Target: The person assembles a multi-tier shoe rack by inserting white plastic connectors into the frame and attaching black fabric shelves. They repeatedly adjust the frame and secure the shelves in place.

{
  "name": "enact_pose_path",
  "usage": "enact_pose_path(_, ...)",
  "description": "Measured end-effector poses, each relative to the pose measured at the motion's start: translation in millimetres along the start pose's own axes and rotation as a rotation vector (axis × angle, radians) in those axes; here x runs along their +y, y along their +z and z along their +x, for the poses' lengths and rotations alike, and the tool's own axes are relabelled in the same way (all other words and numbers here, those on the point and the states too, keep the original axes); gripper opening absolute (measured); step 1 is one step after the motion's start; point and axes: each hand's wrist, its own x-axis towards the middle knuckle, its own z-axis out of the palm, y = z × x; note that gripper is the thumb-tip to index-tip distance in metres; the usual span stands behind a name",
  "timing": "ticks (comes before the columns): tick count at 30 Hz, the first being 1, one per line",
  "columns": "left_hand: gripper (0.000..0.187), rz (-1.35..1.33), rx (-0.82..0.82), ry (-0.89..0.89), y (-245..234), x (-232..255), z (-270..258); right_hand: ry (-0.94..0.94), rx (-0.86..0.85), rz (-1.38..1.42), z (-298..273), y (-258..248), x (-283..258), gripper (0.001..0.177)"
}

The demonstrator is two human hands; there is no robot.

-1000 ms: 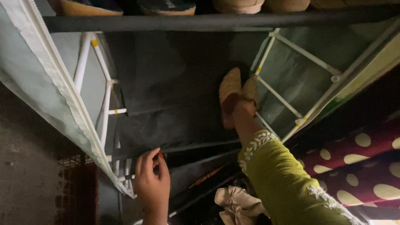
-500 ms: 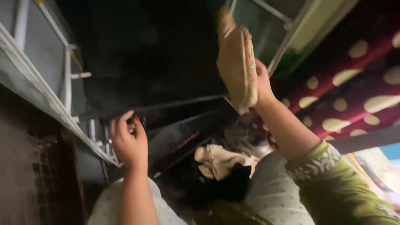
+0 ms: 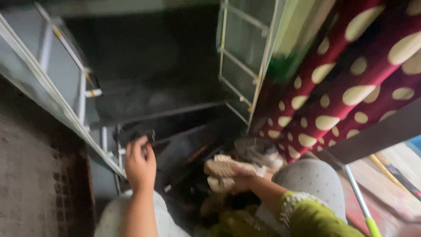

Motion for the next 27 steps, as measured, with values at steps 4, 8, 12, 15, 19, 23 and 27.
enact_pose_path(4,0.021,-0.071,-0.082,-0.098,-5.2,6.4,-9.8,-0.075,-0.184,0.18,7.8,-87.1,-17.4,0.049)
enact_pose_path(8,0.023,-0.134,-0.081,-0.047,-3.8,10.3,0.3,-0.042,0.328,0.451,12.9,-220.0,-58.2,0.033)
enact_pose_path(12,0.02,-0.17,-0.058,0.052,6.1,31.6,29.9,0.121,1.096,0.576,27.9,-318.2,-71.5,0.029)
enact_pose_path(15,0.02,-0.245,-0.037,0.016,28.5,55.1,57.4,0.16,1.425,0.572,29.3,-348.7,-55.7,0.025)
enact_pose_path(19,0.032,-0.512,-0.149,-0.183,91.0,58.8,109.0,0.24,1.457,0.601,38.9,-350.7,-35.0,0.021)
enact_pose_path(23,0.06,-1.072,-0.25,-0.709,183.2,41.3,160.1,0.133,1.455,0.514,53.9,-348.0,-22.2,0.02)
enact_pose_path(27,0.077,-0.538,-0.501,-0.557,212.1,61.6,166.1,0.048,1.446,0.307,51.5,-343.4,-16.2,0.016)
